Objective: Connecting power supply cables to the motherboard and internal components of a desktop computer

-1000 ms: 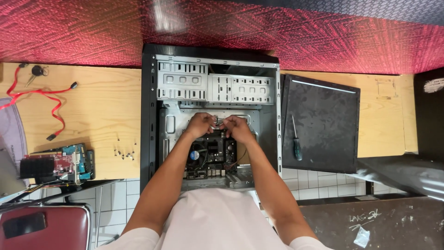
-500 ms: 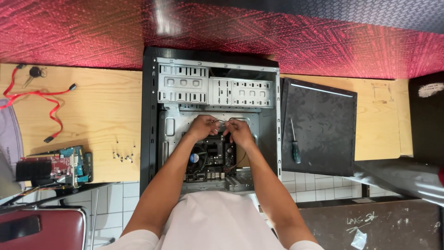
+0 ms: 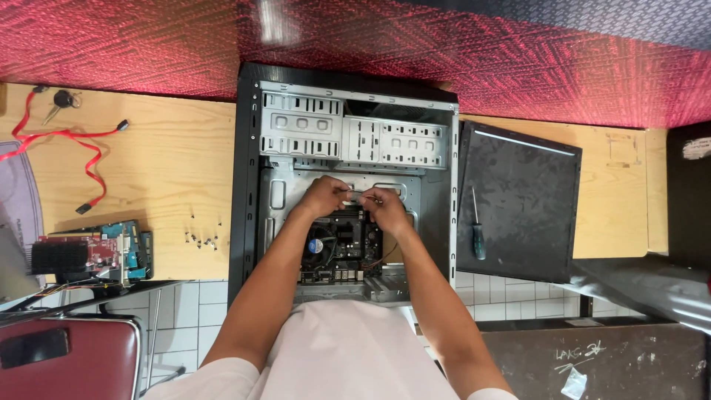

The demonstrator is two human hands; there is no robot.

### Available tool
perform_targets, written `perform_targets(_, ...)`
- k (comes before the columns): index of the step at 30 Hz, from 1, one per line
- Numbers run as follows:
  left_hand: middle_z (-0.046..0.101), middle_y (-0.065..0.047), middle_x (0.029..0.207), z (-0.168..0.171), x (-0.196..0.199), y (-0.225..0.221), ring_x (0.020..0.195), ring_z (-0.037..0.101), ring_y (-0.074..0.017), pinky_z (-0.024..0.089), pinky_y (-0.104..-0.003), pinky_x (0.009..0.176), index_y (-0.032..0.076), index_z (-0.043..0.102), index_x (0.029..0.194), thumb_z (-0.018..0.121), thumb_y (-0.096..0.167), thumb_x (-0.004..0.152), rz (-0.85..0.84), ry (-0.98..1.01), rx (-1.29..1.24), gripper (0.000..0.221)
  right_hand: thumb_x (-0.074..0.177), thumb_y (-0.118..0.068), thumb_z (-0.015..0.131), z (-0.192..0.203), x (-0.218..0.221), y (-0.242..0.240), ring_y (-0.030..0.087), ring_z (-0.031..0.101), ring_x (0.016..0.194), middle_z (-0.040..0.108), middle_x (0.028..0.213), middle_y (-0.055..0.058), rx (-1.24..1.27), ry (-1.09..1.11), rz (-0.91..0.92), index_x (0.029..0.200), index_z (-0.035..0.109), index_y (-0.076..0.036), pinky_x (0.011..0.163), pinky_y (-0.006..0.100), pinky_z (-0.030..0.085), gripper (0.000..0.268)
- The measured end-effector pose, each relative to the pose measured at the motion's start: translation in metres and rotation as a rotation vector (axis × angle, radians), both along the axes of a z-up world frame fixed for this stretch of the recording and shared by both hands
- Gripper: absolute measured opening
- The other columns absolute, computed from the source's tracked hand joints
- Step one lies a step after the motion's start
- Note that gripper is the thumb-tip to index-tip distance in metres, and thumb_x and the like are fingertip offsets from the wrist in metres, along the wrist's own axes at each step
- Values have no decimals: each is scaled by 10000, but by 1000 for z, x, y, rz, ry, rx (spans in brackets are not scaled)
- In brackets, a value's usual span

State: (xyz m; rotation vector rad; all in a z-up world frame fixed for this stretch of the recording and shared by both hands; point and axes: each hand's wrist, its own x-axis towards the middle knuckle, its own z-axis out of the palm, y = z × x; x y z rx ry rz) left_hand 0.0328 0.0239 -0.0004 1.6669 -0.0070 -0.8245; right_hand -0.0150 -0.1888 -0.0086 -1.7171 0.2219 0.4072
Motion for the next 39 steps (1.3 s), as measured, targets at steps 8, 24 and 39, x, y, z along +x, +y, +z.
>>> perform_targets(8,788,-139,901,-10,7,7,876,757,-302,601,-438,776,33,760,1097,624,175,1020,-59,-172,206,211,988,-168,716,-8,-3,10,402,710,991,742,1005,182,-383,-191,238,1053,754,-79,879,495,560,117)
perform_targets(24,799,-113,921,-14,9,9,939,757,-312,583,-462,850,19,709,1173,557,222,1046,-106,-122,287,283,1007,-206,650,7,1,18,431,662,1087,698,1058,156,-539,-145,393,1077,718,-130,934,550,539,124)
perform_targets(39,791,-134,931,-4,8,11,945,752,-331,579,-473,858,-5,694,1204,554,191,1044,-73,-143,274,290,1022,-213,642,7,3,25,398,670,1092,703,1061,123,-562,-126,383,1095,722,-138,917,572,548,131)
